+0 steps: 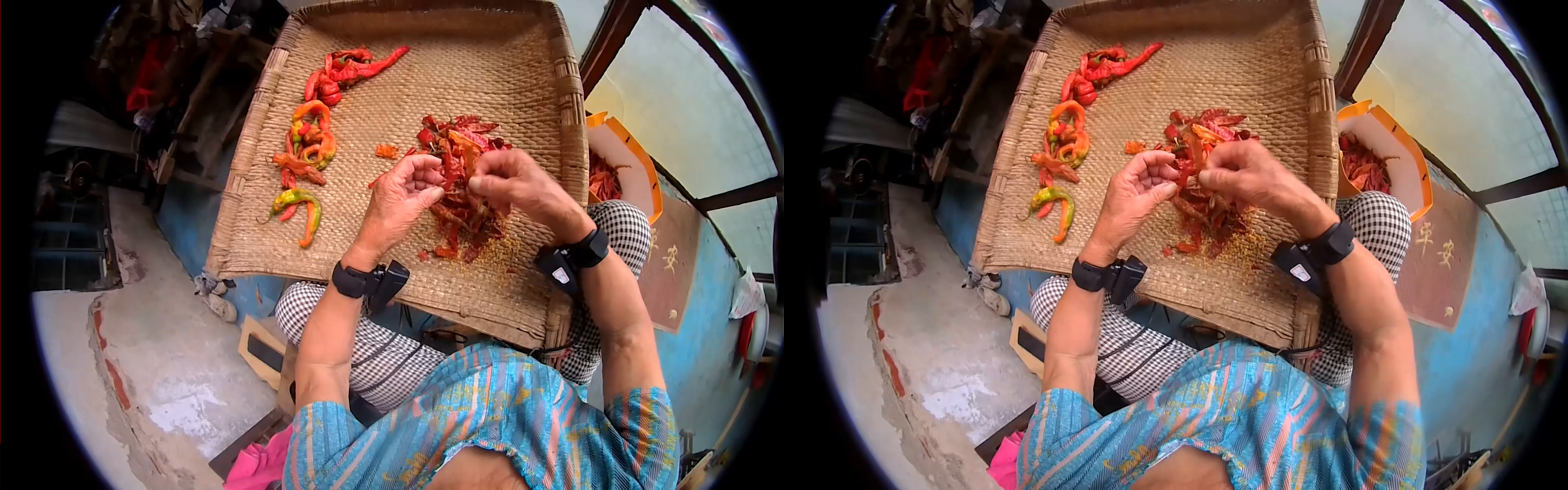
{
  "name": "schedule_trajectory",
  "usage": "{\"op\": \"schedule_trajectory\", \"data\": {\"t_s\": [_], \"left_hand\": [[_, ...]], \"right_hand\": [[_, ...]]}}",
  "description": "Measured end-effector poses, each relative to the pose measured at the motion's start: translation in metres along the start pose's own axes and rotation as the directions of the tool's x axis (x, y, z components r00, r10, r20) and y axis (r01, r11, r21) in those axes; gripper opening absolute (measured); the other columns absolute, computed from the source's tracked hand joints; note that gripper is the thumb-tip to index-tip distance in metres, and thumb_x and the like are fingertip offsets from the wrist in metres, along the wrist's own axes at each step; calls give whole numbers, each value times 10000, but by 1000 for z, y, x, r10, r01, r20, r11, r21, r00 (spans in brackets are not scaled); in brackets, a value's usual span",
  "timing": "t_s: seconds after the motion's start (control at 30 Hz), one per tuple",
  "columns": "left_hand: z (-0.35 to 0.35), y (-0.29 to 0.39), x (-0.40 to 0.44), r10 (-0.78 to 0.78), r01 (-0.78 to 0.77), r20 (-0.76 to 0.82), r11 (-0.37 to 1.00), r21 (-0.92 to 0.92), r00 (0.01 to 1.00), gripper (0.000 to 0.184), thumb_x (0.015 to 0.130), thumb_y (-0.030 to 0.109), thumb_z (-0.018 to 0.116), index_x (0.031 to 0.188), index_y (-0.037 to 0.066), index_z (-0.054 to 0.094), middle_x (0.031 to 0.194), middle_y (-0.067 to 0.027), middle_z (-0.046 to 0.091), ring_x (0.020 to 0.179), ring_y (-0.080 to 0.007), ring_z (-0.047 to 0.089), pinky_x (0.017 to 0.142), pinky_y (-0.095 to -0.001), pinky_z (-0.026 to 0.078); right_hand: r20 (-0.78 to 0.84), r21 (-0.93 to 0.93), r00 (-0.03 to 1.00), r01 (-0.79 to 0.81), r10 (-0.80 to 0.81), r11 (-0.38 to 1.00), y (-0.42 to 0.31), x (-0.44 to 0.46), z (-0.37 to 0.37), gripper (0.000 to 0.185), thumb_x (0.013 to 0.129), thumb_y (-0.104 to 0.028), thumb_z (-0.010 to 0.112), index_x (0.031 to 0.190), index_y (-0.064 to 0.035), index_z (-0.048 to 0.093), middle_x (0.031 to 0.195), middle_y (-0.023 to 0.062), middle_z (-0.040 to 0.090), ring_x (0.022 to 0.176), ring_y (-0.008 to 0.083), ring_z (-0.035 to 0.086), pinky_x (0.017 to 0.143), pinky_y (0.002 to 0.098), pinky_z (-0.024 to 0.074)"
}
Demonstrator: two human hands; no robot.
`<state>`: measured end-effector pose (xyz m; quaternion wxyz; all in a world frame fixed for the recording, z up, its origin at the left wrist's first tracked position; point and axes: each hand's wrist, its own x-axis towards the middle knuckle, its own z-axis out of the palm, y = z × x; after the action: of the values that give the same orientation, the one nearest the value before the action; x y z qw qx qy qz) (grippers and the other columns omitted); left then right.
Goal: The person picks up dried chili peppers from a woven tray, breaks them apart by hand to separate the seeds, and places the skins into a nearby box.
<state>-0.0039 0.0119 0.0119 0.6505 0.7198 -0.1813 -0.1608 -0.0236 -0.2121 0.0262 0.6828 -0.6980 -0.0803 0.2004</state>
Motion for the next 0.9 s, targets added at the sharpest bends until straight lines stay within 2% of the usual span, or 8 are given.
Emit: {"op": "schedule_trajectory", "data": {"t_s": [0.1, 0.2, 0.3, 0.4, 0.47, 0.6, 0.7, 0.9], "left_hand": [[-5, -10, 5, -65, 65, -38, 998, -16, 997, 313, 834, 4, 639, 1136, 36, 564, 936, -9, 596, 867, -86, 581, 777, -221, 506], [-2, -15, 6, -28, 29, -18, 998, 64, 999, 260, 846, 22, 628, 1103, 31, 588, 938, -16, 602, 855, -90, 590, 770, -233, 514], [9, -5, 3, -5, 5, 0, 963, 269, 1000, 219, 853, 35, 610, 1071, 14, 605, 933, -49, 614, 822, -125, 612, 756, -257, 521], [10, 1, 6, 200, -139, -59, 834, 535, 978, 212, 848, 37, 602, 1056, -3, 612, 929, -91, 620, 782, -175, 625, 721, -288, 521], [0, -4, 13, 217, -134, -52, 757, 640, 975, 258, 845, 26, 589, 1102, -6, 589, 960, -124, 613, 789, -218, 627, 711, -323, 512], [-9, -16, 25, 180, -70, -79, 697, 713, 980, 330, 865, 48, 560, 1192, 13, 544, 1027, -165, 589, 826, -263, 619, 743, -361, 502], [-4, -30, 29, 260, -165, 6, 592, 789, 966, 296, 862, 65, 583, 1152, 5, 575, 986, -123, 622, 736, -193, 586, 692, -326, 490], [2, -6, 21, 190, -105, -82, 798, 593, 978, 103, 870, 96, 607, 929, 12, 617, 773, -42, 609, 656, -125, 556, 615, -275, 460]], "right_hand": [[-243, 338, 968, 144, -62, 930, -3, -3, -31, 160, 892, -208, 636, 830, -63, 609, 685, -22, 574, 529, 40, 508, 448, 172, 414], [-493, 677, 867, 435, -73, 594, 5, -8, -75, 129, 896, -190, 628, 905, -68, 589, 737, -34, 527, 635, 47, 482, 544, 166, 413], [-593, 653, 779, 613, -204, 444, 28, -14, -113, 237, 914, -252, 606, 991, -33, 558, 759, -17, 516, 658, 62, 466, 555, 177, 405], [-712, 698, 699, 697, 61, 161, 12, -23, -103, 347, 936, -317, 567, 1068, 0, 519, 792, 0, 512, 670, 73, 455, 562, 179, 403], [-554, 759, 810, 587, -193, 283, 22, -21, -106, 435, 951, -370, 531, 1125, 25, 478, 822, 14, 508, 683, 80, 449, 578, 175, 407], [-448, 671, 884, 433, -136, 602, 13, -13, -71, 340, 952, -326, 544, 1025, 5, 565, 766, -2, 585, 613, 61, 519, 519, 172, 437], [-396, 604, 897, 415, -195, 680, 4, -8, -47, 286, 950, -293, 554, 993, -15, 602, 726, -15, 606, 574, 41, 536, 473, 156, 431], [-209, 284, 955, 263, -208, 922, -3, 0, -23, 230, 923, -291, 604, 958, -66, 627, 698, -45, 572, 566, 14, 512, 495, 165, 439]]}}
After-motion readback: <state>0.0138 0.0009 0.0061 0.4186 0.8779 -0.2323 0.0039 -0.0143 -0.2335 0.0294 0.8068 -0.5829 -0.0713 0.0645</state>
